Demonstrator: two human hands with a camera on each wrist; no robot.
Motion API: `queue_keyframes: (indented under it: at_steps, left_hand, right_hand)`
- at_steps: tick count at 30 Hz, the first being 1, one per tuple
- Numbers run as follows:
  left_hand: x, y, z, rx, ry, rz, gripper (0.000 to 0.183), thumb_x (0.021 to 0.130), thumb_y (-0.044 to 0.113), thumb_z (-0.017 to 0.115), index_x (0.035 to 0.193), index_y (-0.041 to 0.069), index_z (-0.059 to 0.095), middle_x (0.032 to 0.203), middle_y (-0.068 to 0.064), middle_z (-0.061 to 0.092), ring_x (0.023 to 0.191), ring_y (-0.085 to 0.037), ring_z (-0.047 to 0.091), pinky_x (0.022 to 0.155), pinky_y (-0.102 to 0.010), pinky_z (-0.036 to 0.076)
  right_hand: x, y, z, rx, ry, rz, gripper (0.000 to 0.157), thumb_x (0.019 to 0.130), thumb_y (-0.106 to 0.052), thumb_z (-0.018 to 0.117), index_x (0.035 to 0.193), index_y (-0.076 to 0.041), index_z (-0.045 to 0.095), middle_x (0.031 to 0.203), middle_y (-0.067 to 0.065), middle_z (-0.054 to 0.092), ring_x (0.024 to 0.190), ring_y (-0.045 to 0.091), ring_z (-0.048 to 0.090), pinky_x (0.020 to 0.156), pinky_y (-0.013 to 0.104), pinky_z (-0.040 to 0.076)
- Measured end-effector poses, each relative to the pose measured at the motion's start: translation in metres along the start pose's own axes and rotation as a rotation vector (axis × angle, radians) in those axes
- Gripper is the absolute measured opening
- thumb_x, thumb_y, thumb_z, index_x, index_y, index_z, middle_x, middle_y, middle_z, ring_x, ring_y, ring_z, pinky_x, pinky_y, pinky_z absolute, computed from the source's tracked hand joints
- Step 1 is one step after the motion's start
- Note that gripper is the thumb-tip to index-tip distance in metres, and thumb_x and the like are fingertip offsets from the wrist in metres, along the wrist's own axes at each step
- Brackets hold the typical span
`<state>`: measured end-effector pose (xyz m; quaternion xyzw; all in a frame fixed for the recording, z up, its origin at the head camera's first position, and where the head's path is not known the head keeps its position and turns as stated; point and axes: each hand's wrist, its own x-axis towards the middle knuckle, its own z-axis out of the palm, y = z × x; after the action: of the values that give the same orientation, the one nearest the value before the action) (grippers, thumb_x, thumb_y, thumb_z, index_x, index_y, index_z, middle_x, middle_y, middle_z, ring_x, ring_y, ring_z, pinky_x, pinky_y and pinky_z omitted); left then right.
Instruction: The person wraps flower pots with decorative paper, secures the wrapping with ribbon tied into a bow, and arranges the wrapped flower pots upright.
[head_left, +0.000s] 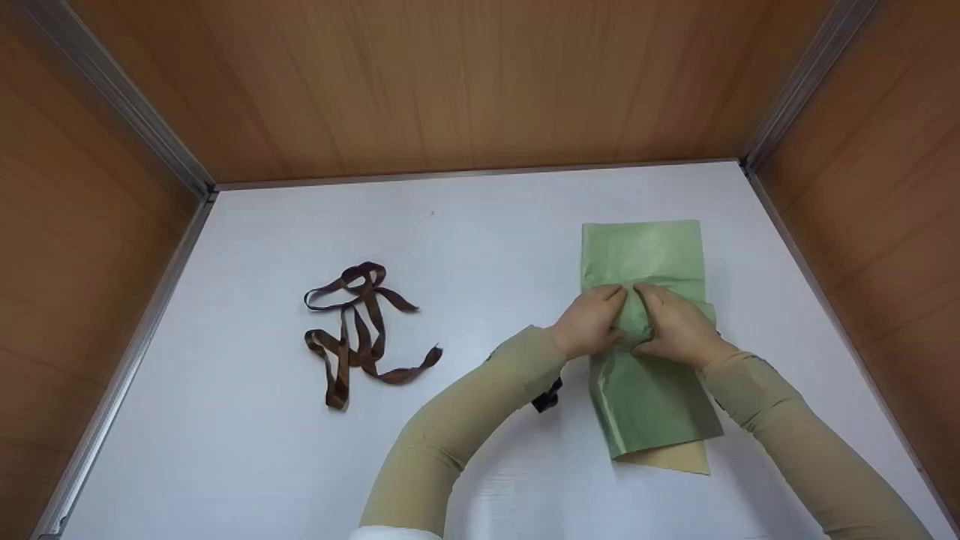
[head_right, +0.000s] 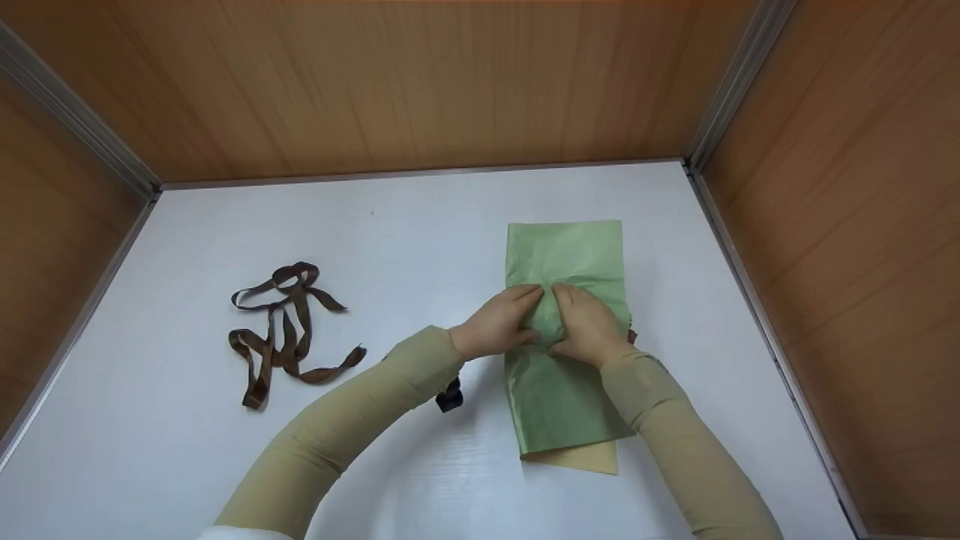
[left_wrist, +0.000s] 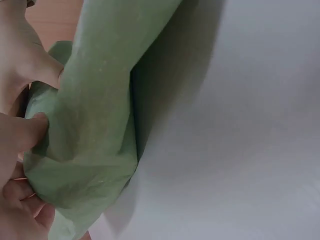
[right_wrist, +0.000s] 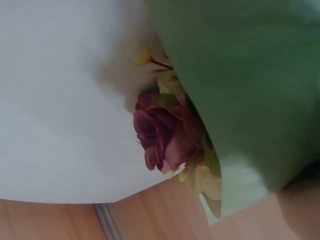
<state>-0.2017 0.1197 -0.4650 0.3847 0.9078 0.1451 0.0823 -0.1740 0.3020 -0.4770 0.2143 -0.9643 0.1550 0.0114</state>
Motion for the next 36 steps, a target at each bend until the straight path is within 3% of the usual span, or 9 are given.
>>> queue_keyframes:
  at_steps: [6,10,16,19,20,24,26,28,36]
  left_hand:
    - [0.006,0.0,-0.005,0.009,-0.006,-0.028,0.067,0.087,0.028,0.069,0.141,0.002,0.041,0.142,-0.008,0.046,0.132,-0.018,0.043,0.109,-0.023,0.032]
    - [0.007,0.0,-0.005,-0.004,-0.013,-0.034,0.065,0.087,0.032,0.068,0.139,0.002,0.044,0.141,-0.009,0.048,0.132,-0.019,0.043,0.109,-0.024,0.032]
    - [0.005,-0.002,-0.007,-0.085,-0.029,-0.048,0.065,0.086,0.028,0.07,0.14,0.003,0.043,0.144,-0.01,0.045,0.134,-0.021,0.041,0.111,-0.025,0.03]
    - [0.005,-0.003,-0.007,-0.118,-0.043,-0.052,0.066,0.086,0.027,0.07,0.14,0.002,0.042,0.145,-0.011,0.044,0.135,-0.022,0.039,0.112,-0.025,0.029]
    - [0.005,-0.003,-0.007,-0.123,-0.048,-0.053,0.066,0.086,0.026,0.07,0.141,0.002,0.042,0.145,-0.011,0.043,0.136,-0.022,0.039,0.112,-0.025,0.029]
    - [0.005,-0.003,-0.005,-0.14,-0.044,-0.039,0.063,0.085,0.025,0.072,0.138,0.004,0.044,0.142,-0.009,0.047,0.133,-0.02,0.041,0.11,-0.024,0.031]
    - [0.005,-0.004,-0.004,-0.147,-0.033,-0.021,0.061,0.084,0.025,0.073,0.134,0.005,0.046,0.137,-0.008,0.05,0.13,-0.019,0.044,0.108,-0.023,0.033]
    - [0.004,-0.005,-0.003,-0.149,-0.022,0.006,0.057,0.083,0.025,0.074,0.129,0.005,0.047,0.132,-0.007,0.053,0.125,-0.018,0.047,0.105,-0.023,0.036]
    - [0.003,-0.007,-0.002,-0.118,-0.033,0.043,0.054,0.085,0.032,0.071,0.125,0.007,0.045,0.127,-0.01,0.051,0.116,-0.02,0.051,0.098,-0.027,0.043]
  right_hand:
    - [-0.001,-0.002,-0.006,0.068,-0.084,0.032,0.103,0.065,-0.016,0.087,0.143,0.009,0.025,0.142,0.03,0.036,0.132,0.045,0.034,0.11,0.054,0.026]
    - [-0.006,-0.013,-0.015,0.197,-0.063,0.101,0.089,0.076,-0.019,0.08,0.143,0.008,0.028,0.145,0.029,0.032,0.135,0.044,0.027,0.111,0.056,0.02]
    - [-0.017,-0.041,-0.034,0.719,-0.039,0.453,0.06,0.097,-0.029,0.053,0.142,0.005,0.032,0.143,0.026,0.036,0.133,0.039,0.034,0.108,0.051,0.03]
    - [-0.019,-0.047,-0.04,1.032,-0.099,0.618,0.063,0.102,-0.034,0.038,0.148,0.005,0.017,0.15,0.027,0.022,0.139,0.038,0.026,0.113,0.047,0.025]
    - [-0.019,-0.047,-0.041,1.13,-0.121,0.671,0.065,0.102,-0.035,0.035,0.149,0.005,0.012,0.146,0.027,0.029,0.14,0.038,0.022,0.115,0.046,0.022]
    - [-0.021,-0.046,-0.041,1.428,-0.226,0.841,0.075,0.1,-0.042,0.027,0.148,0.0,-0.013,0.151,0.033,0.006,0.142,0.043,0.009,0.117,0.047,0.014]
    - [-0.022,-0.047,-0.039,1.531,-0.249,0.897,0.079,0.099,-0.045,0.027,0.146,-0.003,-0.021,0.15,0.035,-0.003,0.141,0.046,0.006,0.116,0.047,0.011]
    - [-0.021,-0.05,-0.036,1.615,-0.262,0.924,0.08,0.099,-0.047,0.025,0.143,-0.009,-0.03,0.146,0.034,-0.026,0.14,0.05,0.0,0.116,0.048,0.008]
    - [-0.016,-0.058,-0.024,1.831,-0.16,0.938,0.076,0.1,-0.045,0.019,0.137,-0.017,-0.041,0.145,0.028,-0.035,0.138,0.045,-0.018,0.116,0.044,-0.002]
